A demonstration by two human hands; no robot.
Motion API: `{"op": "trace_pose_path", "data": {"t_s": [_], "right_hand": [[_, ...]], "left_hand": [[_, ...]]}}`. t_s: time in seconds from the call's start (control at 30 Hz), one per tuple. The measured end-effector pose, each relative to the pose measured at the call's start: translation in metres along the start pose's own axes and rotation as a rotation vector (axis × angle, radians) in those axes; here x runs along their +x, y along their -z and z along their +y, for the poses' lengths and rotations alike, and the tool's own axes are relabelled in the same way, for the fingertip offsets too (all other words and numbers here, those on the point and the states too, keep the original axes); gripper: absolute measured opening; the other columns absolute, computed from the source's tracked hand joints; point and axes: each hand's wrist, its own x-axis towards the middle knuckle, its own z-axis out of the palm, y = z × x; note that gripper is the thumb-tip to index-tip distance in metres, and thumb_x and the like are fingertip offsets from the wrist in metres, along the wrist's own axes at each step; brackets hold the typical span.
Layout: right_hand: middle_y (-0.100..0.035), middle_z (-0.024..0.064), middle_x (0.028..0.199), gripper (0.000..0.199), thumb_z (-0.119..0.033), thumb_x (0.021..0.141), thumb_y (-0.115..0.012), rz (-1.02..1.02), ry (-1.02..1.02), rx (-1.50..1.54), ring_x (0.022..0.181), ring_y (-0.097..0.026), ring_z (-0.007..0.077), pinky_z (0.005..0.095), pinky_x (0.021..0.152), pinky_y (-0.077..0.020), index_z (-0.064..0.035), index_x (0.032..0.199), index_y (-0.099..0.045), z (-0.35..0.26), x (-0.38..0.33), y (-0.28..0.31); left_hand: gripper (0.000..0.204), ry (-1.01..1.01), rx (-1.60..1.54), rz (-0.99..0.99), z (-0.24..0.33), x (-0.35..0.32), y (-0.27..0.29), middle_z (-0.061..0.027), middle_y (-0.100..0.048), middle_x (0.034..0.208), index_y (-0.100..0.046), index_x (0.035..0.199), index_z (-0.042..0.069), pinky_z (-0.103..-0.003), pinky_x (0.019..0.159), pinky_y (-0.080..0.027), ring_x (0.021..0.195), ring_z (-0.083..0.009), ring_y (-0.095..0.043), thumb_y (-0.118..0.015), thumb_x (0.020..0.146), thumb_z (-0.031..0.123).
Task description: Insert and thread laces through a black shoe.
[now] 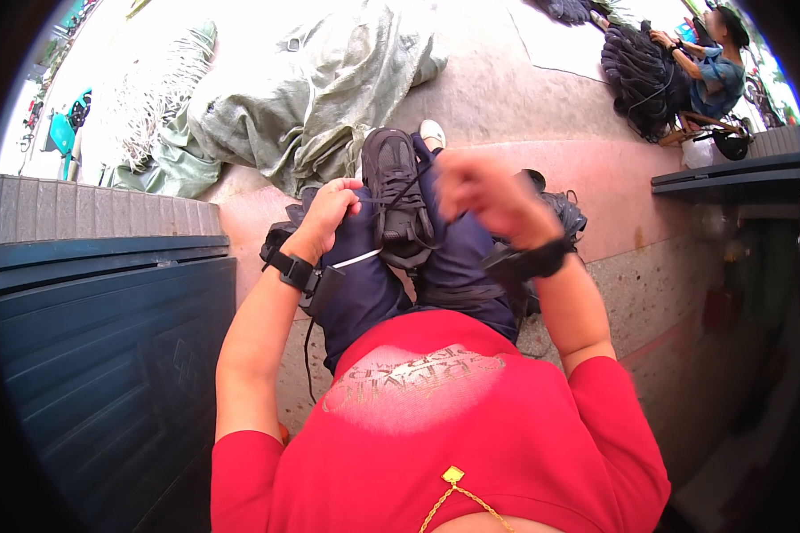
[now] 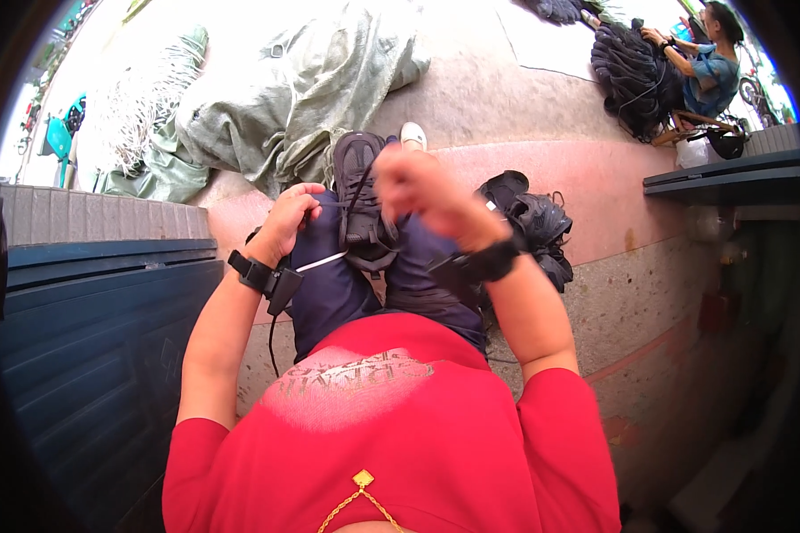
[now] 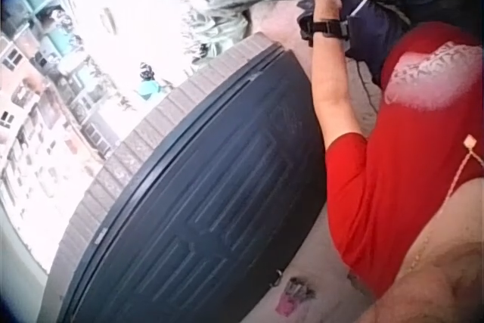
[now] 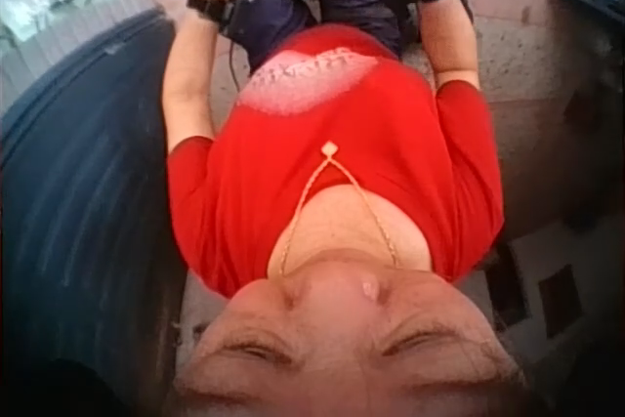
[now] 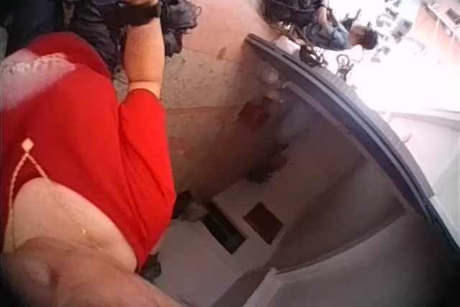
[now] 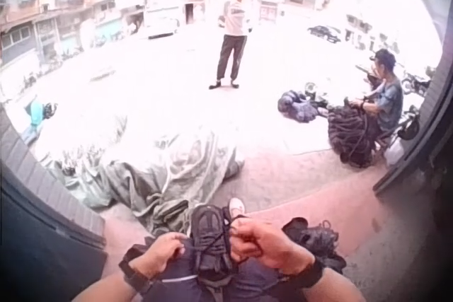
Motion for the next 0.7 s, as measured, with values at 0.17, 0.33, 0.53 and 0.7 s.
{"op": "trace_pose_path", "data": {"t_s": [0.17, 0.33, 0.53, 0.7], "right_hand": [[-0.028, -0.0059, 0.047, 0.021, -0.023, 0.088, -0.031, -0.291, 0.517, 0.353, 0.042, -0.023, 0.0094, 0.0322, 0.077, -0.0305, -0.0127, 0.072, -0.039, -0.089, -0.055, 0.019], [-0.030, -0.0054, 0.048, 0.023, -0.025, 0.089, -0.030, -0.318, 0.617, 0.393, 0.044, -0.026, 0.0095, 0.0332, 0.078, -0.0286, -0.0140, 0.070, -0.034, -0.091, -0.057, 0.022], [-0.031, -0.0050, 0.049, 0.023, -0.025, 0.089, -0.030, -0.371, 0.590, 0.254, 0.046, -0.028, 0.0101, 0.0343, 0.076, -0.0311, -0.0144, 0.069, -0.031, -0.096, -0.039, 0.003], [-0.033, -0.0044, 0.051, 0.020, -0.024, 0.089, -0.031, -0.422, 0.616, 0.358, 0.049, -0.031, 0.0113, 0.0339, 0.076, -0.0330, -0.0128, 0.072, -0.034, -0.097, -0.040, 0.025]], "left_hand": [[0.032, -0.136, 0.195, 0.038, -0.027, 0.020, -0.021, -0.0060, -0.056, 0.083, -0.050, 0.107, 0.001, -0.024, 0.068, -0.041, 0.074, -0.0124, -0.053, -0.047, 0.075, 0.007], [0.028, -0.334, 0.632, 0.020, 0.005, 0.013, -0.037, -0.0079, -0.056, 0.096, -0.056, 0.103, 0.000, -0.026, 0.080, -0.041, 0.089, -0.0161, -0.053, -0.053, 0.077, 0.010], [0.038, -0.488, 0.751, -0.517, 0.049, 0.009, -0.062, -0.0071, -0.057, 0.101, -0.058, 0.105, 0.003, -0.027, 0.081, -0.041, 0.094, -0.0155, -0.052, -0.067, 0.070, 0.015], [0.022, -0.219, 0.528, -0.680, 0.054, 0.014, -0.063, -0.0009, -0.060, 0.085, -0.062, 0.096, 0.003, -0.024, 0.081, -0.040, 0.086, -0.0113, -0.053, -0.060, 0.080, 0.018]]}}
